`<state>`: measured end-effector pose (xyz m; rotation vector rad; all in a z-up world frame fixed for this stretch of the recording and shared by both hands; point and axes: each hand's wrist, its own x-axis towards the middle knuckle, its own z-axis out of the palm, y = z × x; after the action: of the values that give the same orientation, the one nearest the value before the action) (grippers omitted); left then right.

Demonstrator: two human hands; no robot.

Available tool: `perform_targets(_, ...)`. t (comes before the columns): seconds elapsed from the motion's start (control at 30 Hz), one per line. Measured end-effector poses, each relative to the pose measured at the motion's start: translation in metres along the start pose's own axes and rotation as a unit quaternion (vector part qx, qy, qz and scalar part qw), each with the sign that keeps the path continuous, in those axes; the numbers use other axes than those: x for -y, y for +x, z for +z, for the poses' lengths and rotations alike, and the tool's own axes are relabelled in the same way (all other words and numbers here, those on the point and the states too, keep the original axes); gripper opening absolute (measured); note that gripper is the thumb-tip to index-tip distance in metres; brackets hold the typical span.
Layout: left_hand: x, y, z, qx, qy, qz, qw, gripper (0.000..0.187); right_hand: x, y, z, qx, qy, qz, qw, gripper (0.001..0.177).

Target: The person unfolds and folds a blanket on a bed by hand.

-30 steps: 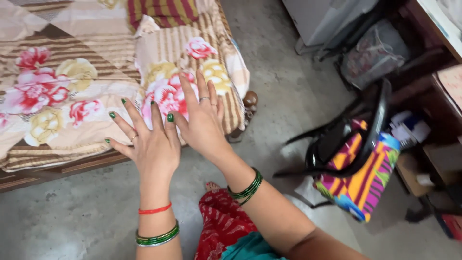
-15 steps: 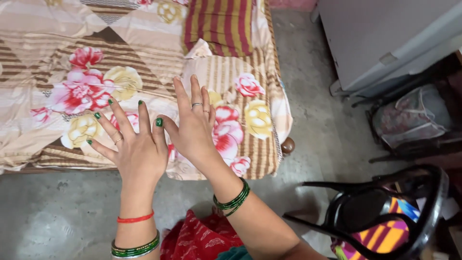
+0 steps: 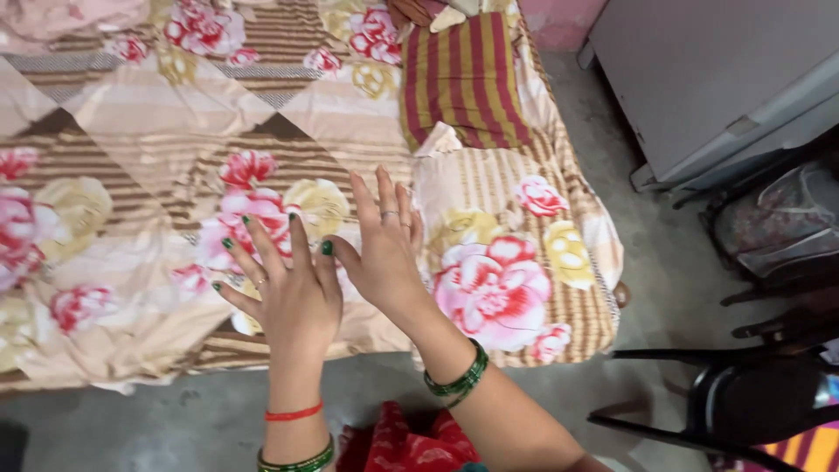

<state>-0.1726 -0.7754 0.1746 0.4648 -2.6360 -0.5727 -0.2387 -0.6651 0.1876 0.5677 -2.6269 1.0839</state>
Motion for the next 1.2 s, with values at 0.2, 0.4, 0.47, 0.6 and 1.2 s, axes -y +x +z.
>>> perform_targets(0.2, 0.034, 0.032, -0.004, 0.012, -0.010, 0.013, 1.000, 0.059, 0.012, 0.018, 0.036, -0.027, -0.027, -0.013, 0.999, 0.087)
perform_targets(0.4, 0.053, 0.066, 0.016, 0.006, -0.017, 0.016, 1.000, 0.059, 0.007, 0.051, 0.068, -0.027, -0.035, -0.004, 0.999, 0.085)
perform_targets(0.47, 0.060, 0.079, 0.020, 0.009, 0.002, 0.010, 1.000, 0.059, 0.007, 0.062, 0.080, -0.018, -0.017, 0.008, 1.000, 0.084)
perform_targets(0.6, 0.078, 0.109, 0.019, -0.009, 0.001, 0.001, 1.000, 0.062, 0.011, 0.092, 0.105, -0.022, 0.009, -0.008, 1.000, 0.086)
perform_targets(1.2, 0.206, 0.216, 0.000, -0.040, 0.024, 0.044, 0.998, 0.062, 0.080, 0.168, 0.228, -0.090, -0.014, -0.030, 0.995, 0.088)
